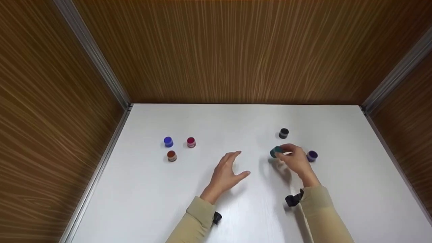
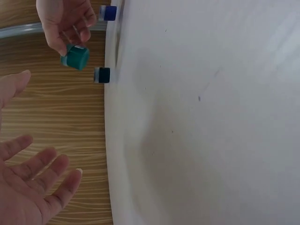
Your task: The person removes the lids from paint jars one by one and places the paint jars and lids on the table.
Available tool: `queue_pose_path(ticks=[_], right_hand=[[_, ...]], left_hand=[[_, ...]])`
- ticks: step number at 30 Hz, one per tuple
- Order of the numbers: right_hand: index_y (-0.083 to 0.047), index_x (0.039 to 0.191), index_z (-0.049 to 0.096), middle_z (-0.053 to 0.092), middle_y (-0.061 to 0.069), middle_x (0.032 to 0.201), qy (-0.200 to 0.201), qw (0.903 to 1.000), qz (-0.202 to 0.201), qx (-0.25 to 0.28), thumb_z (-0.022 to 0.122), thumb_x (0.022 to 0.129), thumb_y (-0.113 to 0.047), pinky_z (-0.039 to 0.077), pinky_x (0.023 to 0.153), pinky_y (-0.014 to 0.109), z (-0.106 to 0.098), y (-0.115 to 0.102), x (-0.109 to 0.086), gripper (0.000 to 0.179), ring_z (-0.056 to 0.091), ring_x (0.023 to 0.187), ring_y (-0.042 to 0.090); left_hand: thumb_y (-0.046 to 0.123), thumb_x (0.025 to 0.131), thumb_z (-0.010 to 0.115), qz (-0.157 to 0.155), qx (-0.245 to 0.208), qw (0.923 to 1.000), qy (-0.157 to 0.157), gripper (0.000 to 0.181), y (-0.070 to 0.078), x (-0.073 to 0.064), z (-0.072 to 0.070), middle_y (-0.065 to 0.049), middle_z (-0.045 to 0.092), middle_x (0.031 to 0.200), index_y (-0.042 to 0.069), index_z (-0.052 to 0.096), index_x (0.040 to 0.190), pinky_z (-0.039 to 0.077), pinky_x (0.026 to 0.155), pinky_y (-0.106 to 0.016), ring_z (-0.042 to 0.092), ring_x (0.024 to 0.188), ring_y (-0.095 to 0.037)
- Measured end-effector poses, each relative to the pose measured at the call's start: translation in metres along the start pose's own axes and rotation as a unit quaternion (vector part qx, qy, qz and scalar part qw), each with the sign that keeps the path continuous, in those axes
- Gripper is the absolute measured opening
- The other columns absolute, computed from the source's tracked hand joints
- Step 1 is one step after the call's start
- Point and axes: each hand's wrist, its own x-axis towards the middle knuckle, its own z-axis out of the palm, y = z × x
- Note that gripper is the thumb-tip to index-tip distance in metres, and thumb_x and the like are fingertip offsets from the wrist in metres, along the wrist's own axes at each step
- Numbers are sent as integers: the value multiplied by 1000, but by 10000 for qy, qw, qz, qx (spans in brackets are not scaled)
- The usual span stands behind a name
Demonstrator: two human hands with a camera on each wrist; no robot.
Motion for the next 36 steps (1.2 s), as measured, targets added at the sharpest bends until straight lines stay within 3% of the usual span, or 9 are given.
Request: queue_pose_path(ticks=[12, 19, 27, 36], right_hand=[[1, 115, 65, 65, 13, 103, -171, 9973, -637, 322, 75, 88, -19, 49, 64, 24, 20, -33, -17, 36, 59, 79, 20], [0, 112, 66, 66, 9, 99, -269, 9939, -1028, 302, 76, 87, -24, 46, 62, 24, 33, -48, -26, 36, 58, 80, 21], [3, 113, 65, 67, 10, 96, -454, 9906, -1047, 757, 77, 87, -20, 48, 64, 25, 40, -59, -32, 36, 61, 77, 21], [0, 118, 64, 67, 10, 100, -611, 9886, -1216, 648, 73, 91, -24, 49, 68, 31, 44, -57, -32, 38, 62, 88, 24]], left_hand=[[29, 84, 79, 485, -500, 9976, 55, 64, 9, 8, 5, -7, 55, 131, 10, 52, 139, 47, 96, -33, 55, 118, -20], [21, 84, 79, 785, -733, 9936, 345, 56, 17, 13, 8, -5, 59, 126, 6, 56, 133, 47, 95, -30, 57, 114, -20], [21, 85, 79, 883, -1125, 9873, 693, 38, 22, 17, 7, -1, 66, 112, 9, 66, 119, 50, 88, -32, 63, 102, -23], [16, 84, 80, 947, -1250, 9843, 816, 28, 21, 19, 4, 2, 67, 102, 8, 69, 108, 51, 86, -28, 63, 95, -7]])
